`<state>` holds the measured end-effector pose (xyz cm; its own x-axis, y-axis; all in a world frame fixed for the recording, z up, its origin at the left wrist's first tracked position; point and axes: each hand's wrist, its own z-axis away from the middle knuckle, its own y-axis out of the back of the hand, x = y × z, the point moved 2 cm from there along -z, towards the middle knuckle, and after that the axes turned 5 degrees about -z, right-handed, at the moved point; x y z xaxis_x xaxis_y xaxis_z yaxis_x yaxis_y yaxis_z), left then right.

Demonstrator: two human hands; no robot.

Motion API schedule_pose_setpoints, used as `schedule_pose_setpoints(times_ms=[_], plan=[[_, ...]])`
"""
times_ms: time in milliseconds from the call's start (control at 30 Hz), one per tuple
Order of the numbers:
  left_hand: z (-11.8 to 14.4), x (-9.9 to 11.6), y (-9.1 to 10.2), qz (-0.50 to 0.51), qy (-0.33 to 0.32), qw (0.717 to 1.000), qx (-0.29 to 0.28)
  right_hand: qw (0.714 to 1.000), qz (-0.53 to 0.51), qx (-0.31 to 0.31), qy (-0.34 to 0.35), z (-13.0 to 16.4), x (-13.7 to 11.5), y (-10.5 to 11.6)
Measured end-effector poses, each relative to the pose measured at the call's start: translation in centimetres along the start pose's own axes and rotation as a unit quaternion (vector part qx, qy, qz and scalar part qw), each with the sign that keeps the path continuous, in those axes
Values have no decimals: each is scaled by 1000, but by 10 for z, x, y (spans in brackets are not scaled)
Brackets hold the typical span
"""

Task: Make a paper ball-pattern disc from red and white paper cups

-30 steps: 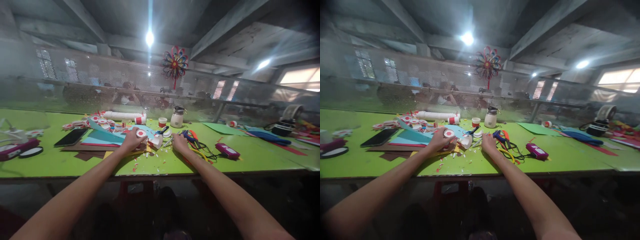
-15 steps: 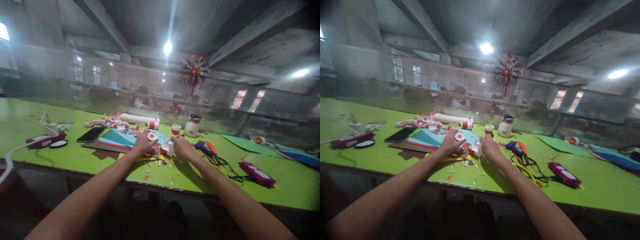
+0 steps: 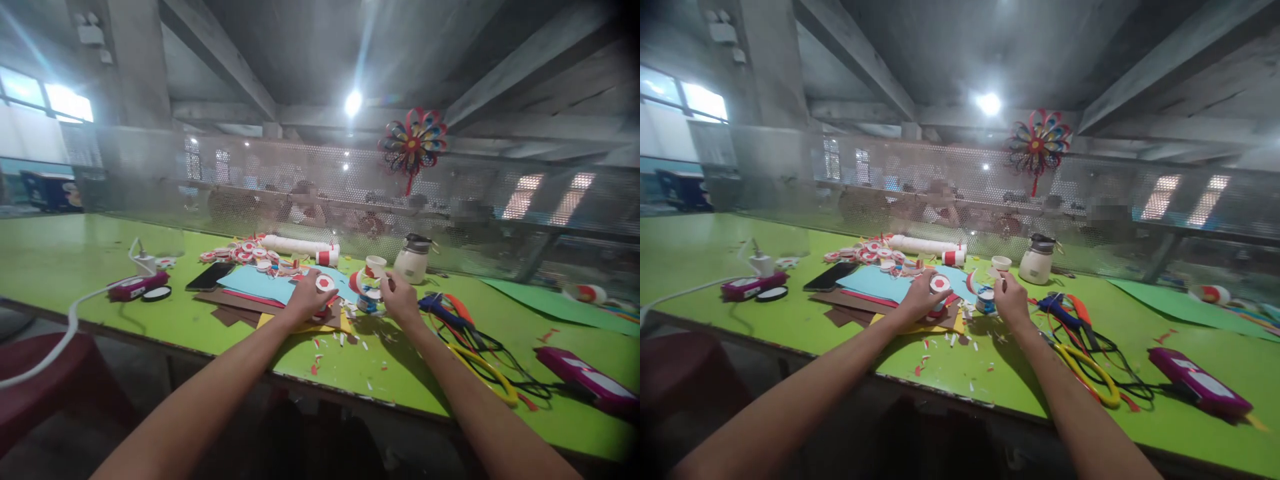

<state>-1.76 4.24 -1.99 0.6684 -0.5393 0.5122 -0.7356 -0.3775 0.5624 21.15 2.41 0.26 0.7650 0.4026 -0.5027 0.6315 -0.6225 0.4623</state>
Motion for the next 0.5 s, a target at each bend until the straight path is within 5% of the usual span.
schedule_pose_setpoints(times_ms=[500], plan=[[-3,-6,-4,6,8,1000,-18,989,-137,-1,-59,6,0,2]])
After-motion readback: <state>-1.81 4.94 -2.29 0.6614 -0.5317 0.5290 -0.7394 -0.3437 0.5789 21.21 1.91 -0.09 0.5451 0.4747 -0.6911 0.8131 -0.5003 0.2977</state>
